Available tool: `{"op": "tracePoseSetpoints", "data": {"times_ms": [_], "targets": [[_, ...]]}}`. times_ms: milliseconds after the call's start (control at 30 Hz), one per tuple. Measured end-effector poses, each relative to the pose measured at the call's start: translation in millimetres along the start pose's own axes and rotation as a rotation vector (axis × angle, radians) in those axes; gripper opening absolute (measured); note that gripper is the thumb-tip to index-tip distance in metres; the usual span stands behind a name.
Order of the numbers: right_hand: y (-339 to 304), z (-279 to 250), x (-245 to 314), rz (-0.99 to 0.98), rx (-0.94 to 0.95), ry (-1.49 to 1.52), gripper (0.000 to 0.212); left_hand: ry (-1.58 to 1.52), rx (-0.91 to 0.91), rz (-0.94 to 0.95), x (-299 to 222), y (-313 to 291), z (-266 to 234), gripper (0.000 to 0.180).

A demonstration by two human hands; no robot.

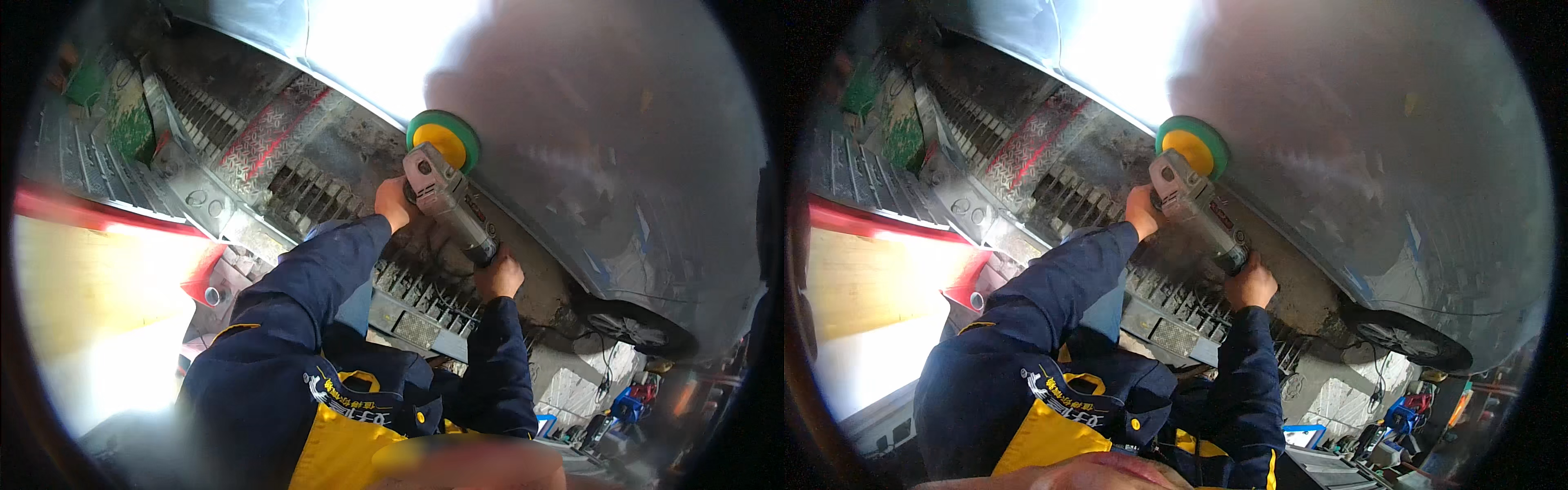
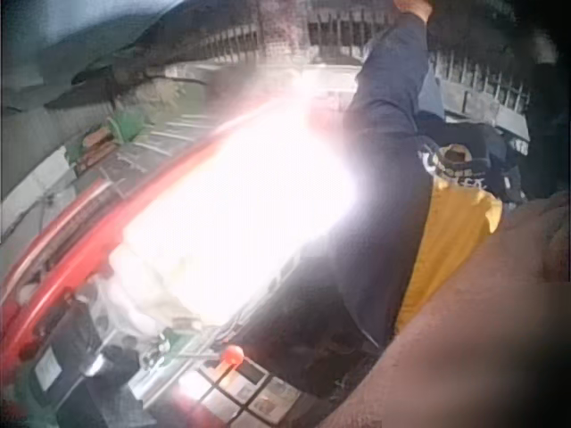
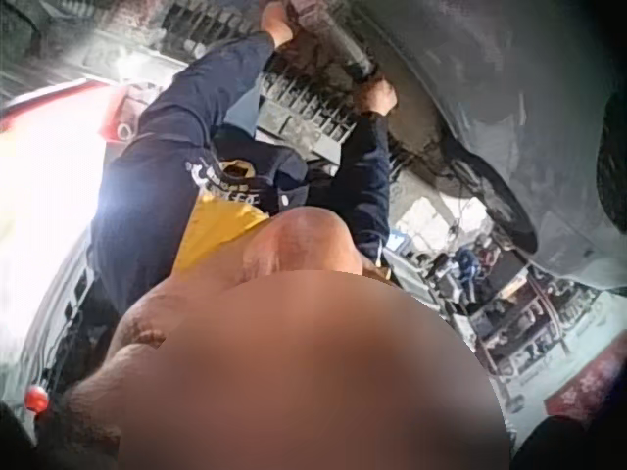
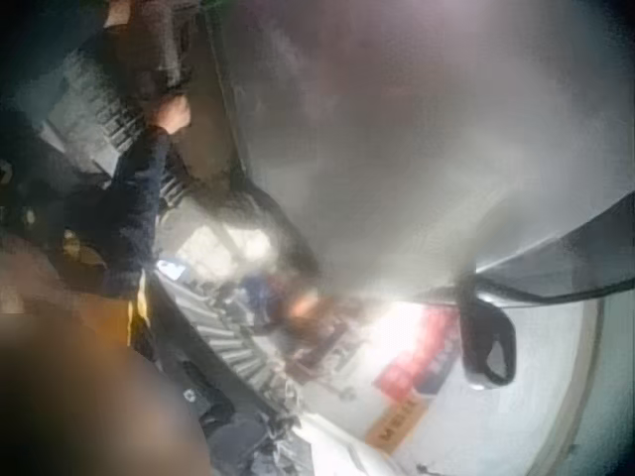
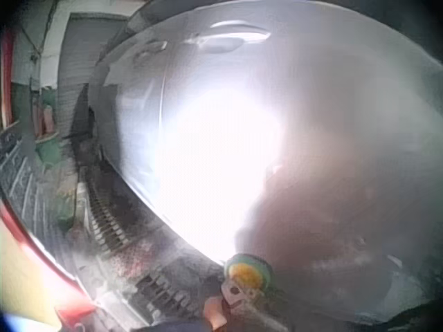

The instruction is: The person attaches a green polishing pad to a power polisher and then uses it to polish the side door of a silver car. The person moves the polisher across the door surface in overlapping passes.

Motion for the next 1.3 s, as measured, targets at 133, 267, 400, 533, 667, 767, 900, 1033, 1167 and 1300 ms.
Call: {"op": "tracePoseSetpoints", "data": {"times_ms": [133,267,400,533,667,767,900,1033,1167,1300], "targets": [[20.6,-0.8,43.6,-0.112,-0.062,-0.065,0.042,-0.114,-0.081,-0.162,41.2,14.2,-4.4,0.047],[46.5,-16.2,94.6,-0.180,-0.054,-0.157,0.042,-0.351,-0.271,-0.234,77.4,31.3,-14.1,0.054],[57.4,-23.6,138.0,-0.219,-0.017,-0.173,0.044,-0.679,-0.235,-0.434,130.9,44.0,6.0,0.053],[67.4,-14.6,169.1,-0.184,0.014,-0.197,0.047,-0.712,-0.276,-0.316,154.0,62.0,-5.5,0.048],[82.1,11.7,196.6,-0.140,0.040,-0.059,0.054,0.122,-0.520,-0.272,182.5,62.0,-46.8,0.064],[94.3,28.2,228.8,-0.174,-0.001,0.042,0.031,-0.189,-0.270,-0.396,250.5,82.1,-37.3,0.067],[108.9,55.4,281.3,-0.283,0.028,-0.050,0.020,-0.228,-0.435,-0.370,283.2,86.0,-81.6,0.074],[123.9,70.2,336.4,-0.398,0.041,-0.142,0.037,-0.578,-0.419,-0.348,316.7,118.5,-112.0,0.076],[129.1,79.5,383.7,-0.510,0.065,-0.139,0.045,-0.687,-0.359,-0.293,351.1,146.6,-142.3,0.075],[131.8,78.4,394.2,-0.487,0.069,-0.091,0.040,-0.699,-0.383,-0.264,370.6,155.4,-157.4,0.070]]}}
Point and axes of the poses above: each hand's wrist, its own y-axis towards the middle knuckle, its own z-axis out of the palm, x = y × z, the point moved 10 cm from there along y, towards the middle knuckle, and after that the axes turned 13 degrees about y, right-handed, at the moved point
